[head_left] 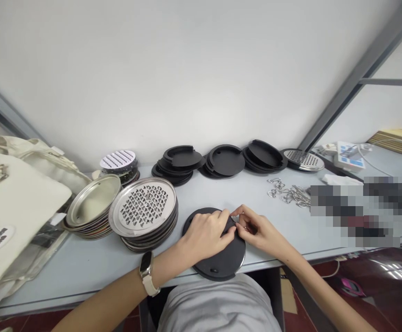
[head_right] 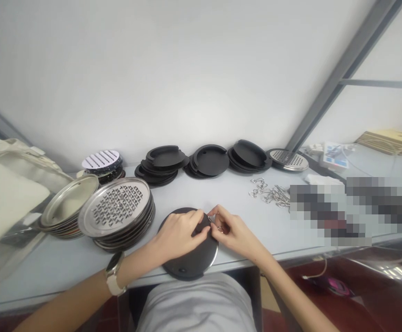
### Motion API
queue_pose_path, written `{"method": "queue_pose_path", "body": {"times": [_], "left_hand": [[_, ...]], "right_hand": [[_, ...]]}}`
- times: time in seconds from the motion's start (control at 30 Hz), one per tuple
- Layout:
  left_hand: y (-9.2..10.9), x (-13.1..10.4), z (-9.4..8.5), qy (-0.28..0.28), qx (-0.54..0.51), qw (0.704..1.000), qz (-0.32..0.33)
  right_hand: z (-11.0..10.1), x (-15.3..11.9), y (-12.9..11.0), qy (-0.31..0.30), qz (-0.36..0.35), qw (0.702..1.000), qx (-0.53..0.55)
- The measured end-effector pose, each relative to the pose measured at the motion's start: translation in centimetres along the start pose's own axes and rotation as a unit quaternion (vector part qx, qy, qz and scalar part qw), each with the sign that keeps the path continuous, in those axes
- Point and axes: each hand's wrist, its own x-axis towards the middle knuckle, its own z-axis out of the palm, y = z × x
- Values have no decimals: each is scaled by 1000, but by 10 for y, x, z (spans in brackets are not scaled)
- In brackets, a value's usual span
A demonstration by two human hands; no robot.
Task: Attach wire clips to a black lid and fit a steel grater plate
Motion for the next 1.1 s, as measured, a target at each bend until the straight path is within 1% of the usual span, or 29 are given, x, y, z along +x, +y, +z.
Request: {"method": "queue_pose_path", "body": {"times": [0.57, 0.77, 0.83, 0.93, 1.1], "left_hand": [[0, 0, -2, 0, 1, 1000, 8], [0, 1, -3, -3, -5, 1000, 5], [1, 1, -4, -7, -3, 1000, 3], [1, 1, -5, -13, 1, 1000, -1], [2, 0, -6, -22, -6, 1000, -11]], "right_hand": [[-2, 0, -3, 1, 0, 1000, 15], [-1, 0, -3, 13, 11, 1000, 19], [0, 0, -2, 25, 13, 999, 21], [1, 2, 1, 62, 8, 998, 22], [0, 5, 8, 113, -8, 991, 65]]}}
